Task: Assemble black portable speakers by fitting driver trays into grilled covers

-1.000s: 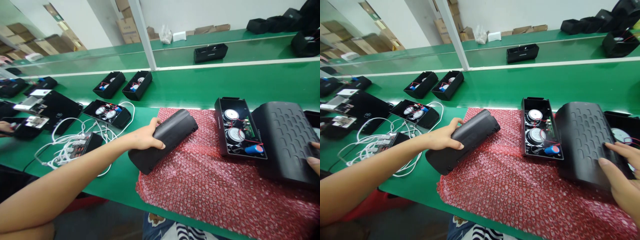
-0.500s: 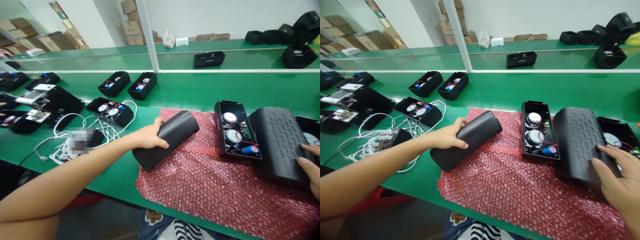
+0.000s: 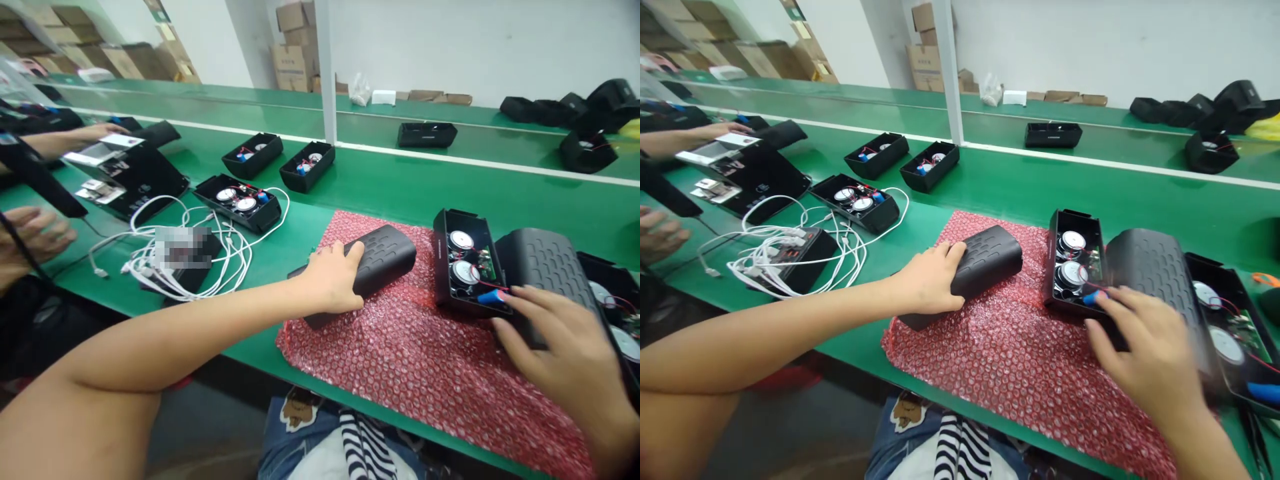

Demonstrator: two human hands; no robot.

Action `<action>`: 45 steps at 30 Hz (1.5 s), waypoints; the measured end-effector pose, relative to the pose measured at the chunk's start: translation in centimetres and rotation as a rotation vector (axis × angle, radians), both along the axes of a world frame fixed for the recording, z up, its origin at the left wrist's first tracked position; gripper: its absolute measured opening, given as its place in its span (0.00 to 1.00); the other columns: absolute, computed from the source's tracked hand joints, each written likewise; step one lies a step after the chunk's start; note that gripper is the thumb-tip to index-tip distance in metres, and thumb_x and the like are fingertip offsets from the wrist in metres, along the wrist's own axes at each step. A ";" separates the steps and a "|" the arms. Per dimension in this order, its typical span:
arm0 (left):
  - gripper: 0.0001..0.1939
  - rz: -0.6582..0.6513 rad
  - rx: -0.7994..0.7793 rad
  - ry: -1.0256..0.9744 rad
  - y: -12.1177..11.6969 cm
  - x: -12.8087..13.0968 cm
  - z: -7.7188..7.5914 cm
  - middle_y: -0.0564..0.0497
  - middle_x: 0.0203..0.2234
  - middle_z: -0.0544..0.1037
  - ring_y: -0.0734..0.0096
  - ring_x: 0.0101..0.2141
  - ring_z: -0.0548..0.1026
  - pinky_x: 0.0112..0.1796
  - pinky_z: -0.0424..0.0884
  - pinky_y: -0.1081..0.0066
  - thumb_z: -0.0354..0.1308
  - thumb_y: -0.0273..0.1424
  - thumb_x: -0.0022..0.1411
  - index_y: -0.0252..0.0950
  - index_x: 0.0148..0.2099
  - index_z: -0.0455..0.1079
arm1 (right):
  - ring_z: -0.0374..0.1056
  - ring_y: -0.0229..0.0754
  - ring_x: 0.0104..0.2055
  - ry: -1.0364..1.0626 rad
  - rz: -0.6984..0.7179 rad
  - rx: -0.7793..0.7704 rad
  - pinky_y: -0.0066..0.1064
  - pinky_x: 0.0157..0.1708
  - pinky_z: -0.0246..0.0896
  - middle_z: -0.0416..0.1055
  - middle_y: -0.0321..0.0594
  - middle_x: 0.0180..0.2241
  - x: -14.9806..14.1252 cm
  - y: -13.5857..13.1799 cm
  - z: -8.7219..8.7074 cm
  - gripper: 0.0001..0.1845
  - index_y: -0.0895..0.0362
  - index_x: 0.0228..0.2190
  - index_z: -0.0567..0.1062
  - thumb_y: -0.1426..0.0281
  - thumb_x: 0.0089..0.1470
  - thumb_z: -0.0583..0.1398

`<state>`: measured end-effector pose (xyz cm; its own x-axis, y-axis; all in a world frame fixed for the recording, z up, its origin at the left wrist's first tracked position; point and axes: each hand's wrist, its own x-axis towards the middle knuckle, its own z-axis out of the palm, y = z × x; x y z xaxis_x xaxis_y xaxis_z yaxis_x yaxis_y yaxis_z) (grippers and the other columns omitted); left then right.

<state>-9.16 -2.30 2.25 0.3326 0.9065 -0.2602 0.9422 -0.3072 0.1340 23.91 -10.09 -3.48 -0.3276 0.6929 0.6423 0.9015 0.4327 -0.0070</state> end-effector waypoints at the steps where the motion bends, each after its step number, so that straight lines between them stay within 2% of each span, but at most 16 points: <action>1: 0.47 -0.016 0.003 0.008 -0.1 0.0 -0.1 0.33 0.51 0.66 0.41 0.47 0.70 0.44 0.69 0.50 0.60 0.46 0.45 0.34 0.64 0.48 | 0.70 0.54 0.45 -0.018 0.127 -0.025 0.46 0.47 0.65 0.73 0.53 0.43 -2.0 0.0 0.4 0.17 0.59 0.44 0.73 0.70 0.52 0.64; 3: 0.49 -0.042 -0.044 -0.047 0.3 -0.4 -0.1 0.33 0.52 0.66 0.43 0.47 0.70 0.46 0.69 0.52 0.59 0.49 0.47 0.36 0.66 0.45 | 0.69 0.52 0.45 -0.026 0.328 -0.101 0.45 0.46 0.66 0.71 0.54 0.43 -5.3 0.3 0.8 0.15 0.62 0.44 0.72 0.73 0.54 0.61; 6: 0.53 -0.059 -0.135 -0.174 1.6 -1.7 0.0 0.35 0.56 0.65 0.47 0.49 0.71 0.48 0.67 0.56 0.59 0.52 0.47 0.38 0.68 0.42 | 0.66 0.55 0.50 -0.028 0.455 -0.176 0.49 0.48 0.65 0.68 0.57 0.47 -9.0 1.5 0.5 0.17 0.63 0.47 0.71 0.73 0.55 0.60; 8: 0.53 -0.063 -0.185 -0.258 2.8 -2.6 0.1 0.38 0.58 0.64 0.50 0.51 0.69 0.51 0.65 0.58 0.58 0.55 0.48 0.38 0.68 0.41 | 0.60 0.61 0.57 -0.025 0.440 -0.213 0.54 0.53 0.60 0.63 0.60 0.53 -11.0 2.9 0.4 0.23 0.63 0.51 0.69 0.70 0.53 0.61; 11: 0.49 -0.053 -0.256 -0.361 4.4 -3.7 0.0 0.41 0.64 0.57 0.53 0.58 0.64 0.55 0.61 0.62 0.51 0.57 0.53 0.38 0.69 0.40 | 0.45 0.69 0.65 0.005 0.320 -0.375 0.62 0.58 0.49 0.48 0.65 0.63 -13.8 5.7 1.0 0.40 0.63 0.59 0.61 0.62 0.48 0.65; 13: 0.47 -0.043 -0.283 -0.386 5.0 -4.2 -0.1 0.43 0.66 0.52 0.55 0.61 0.59 0.57 0.58 0.64 0.47 0.56 0.56 0.37 0.69 0.39 | 0.35 0.69 0.68 0.019 0.251 -0.511 0.66 0.59 0.43 0.40 0.64 0.66 -15.6 7.8 1.7 0.48 0.60 0.62 0.56 0.58 0.45 0.66; 15: 0.45 -0.037 -0.301 -0.393 5.3 -4.5 -0.3 0.43 0.67 0.51 0.56 0.62 0.58 0.59 0.56 0.64 0.46 0.54 0.58 0.37 0.70 0.40 | 0.30 0.68 0.69 -0.001 0.230 -0.609 0.71 0.58 0.36 0.38 0.59 0.67 -17.0 9.5 2.5 0.51 0.56 0.63 0.54 0.56 0.43 0.67; 18: 0.42 -0.056 -0.292 -0.427 5.2 -4.6 -0.4 0.44 0.66 0.53 0.57 0.61 0.59 0.59 0.55 0.63 0.48 0.52 0.59 0.38 0.69 0.42 | 0.36 0.67 0.68 -0.051 0.252 -0.686 0.77 0.55 0.29 0.50 0.51 0.65 -18.2 11.2 3.4 0.47 0.51 0.61 0.59 0.57 0.41 0.68; 21: 0.40 -0.090 -0.280 -0.492 5.3 -4.7 -0.5 0.47 0.66 0.55 0.60 0.61 0.59 0.60 0.54 0.65 0.49 0.50 0.59 0.38 0.68 0.45 | 0.42 0.66 0.66 -0.058 0.283 -0.709 0.79 0.54 0.28 0.56 0.47 0.62 -18.6 11.9 3.8 0.43 0.50 0.58 0.64 0.57 0.41 0.68; 25: 0.39 -0.089 -0.310 -0.534 5.9 -5.0 -0.7 0.49 0.66 0.53 0.63 0.63 0.56 0.61 0.51 0.66 0.49 0.49 0.59 0.39 0.68 0.46 | 0.46 0.64 0.65 -0.026 0.311 -0.691 0.77 0.55 0.25 0.58 0.45 0.61 -18.7 12.2 3.7 0.40 0.48 0.57 0.65 0.55 0.42 0.66; 31: 0.40 -0.079 -0.330 -0.583 6.1 -5.2 -0.9 0.48 0.66 0.54 0.62 0.62 0.57 0.61 0.51 0.67 0.51 0.48 0.60 0.36 0.68 0.46 | 0.51 0.60 0.62 0.087 0.331 -0.651 0.71 0.57 0.24 0.64 0.39 0.58 -18.9 12.4 2.8 0.34 0.46 0.52 0.70 0.54 0.41 0.66; 37: 0.38 -0.087 -0.379 -0.584 6.8 -5.6 -0.9 0.50 0.66 0.55 0.60 0.63 0.56 0.61 0.52 0.67 0.49 0.48 0.61 0.39 0.68 0.47 | 0.51 0.60 0.62 0.082 0.384 -0.644 0.70 0.56 0.15 0.63 0.40 0.58 -18.8 12.7 2.6 0.31 0.46 0.54 0.68 0.54 0.48 0.61; 41: 0.38 -0.096 -0.384 -0.610 7.4 -6.0 -1.4 0.51 0.66 0.54 0.61 0.63 0.55 0.61 0.51 0.66 0.49 0.49 0.60 0.40 0.68 0.47 | 0.53 0.59 0.60 0.085 0.395 -0.613 0.67 0.58 0.18 0.65 0.40 0.56 -19.0 13.0 2.5 0.30 0.46 0.52 0.70 0.54 0.47 0.60; 45: 0.38 -0.103 -0.373 -0.628 7.1 -6.1 -1.6 0.48 0.64 0.58 0.62 0.60 0.61 0.59 0.56 0.66 0.52 0.48 0.59 0.39 0.67 0.48 | 0.53 0.60 0.60 0.063 0.398 -0.571 0.65 0.59 0.21 0.65 0.41 0.57 -18.9 12.9 2.3 0.31 0.48 0.52 0.70 0.53 0.47 0.60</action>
<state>-15.25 4.82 0.66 0.5993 0.7508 -0.2777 0.6222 -0.2187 0.7517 4.97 2.83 -1.18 -0.6004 0.7630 0.2395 0.6656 0.6428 -0.3792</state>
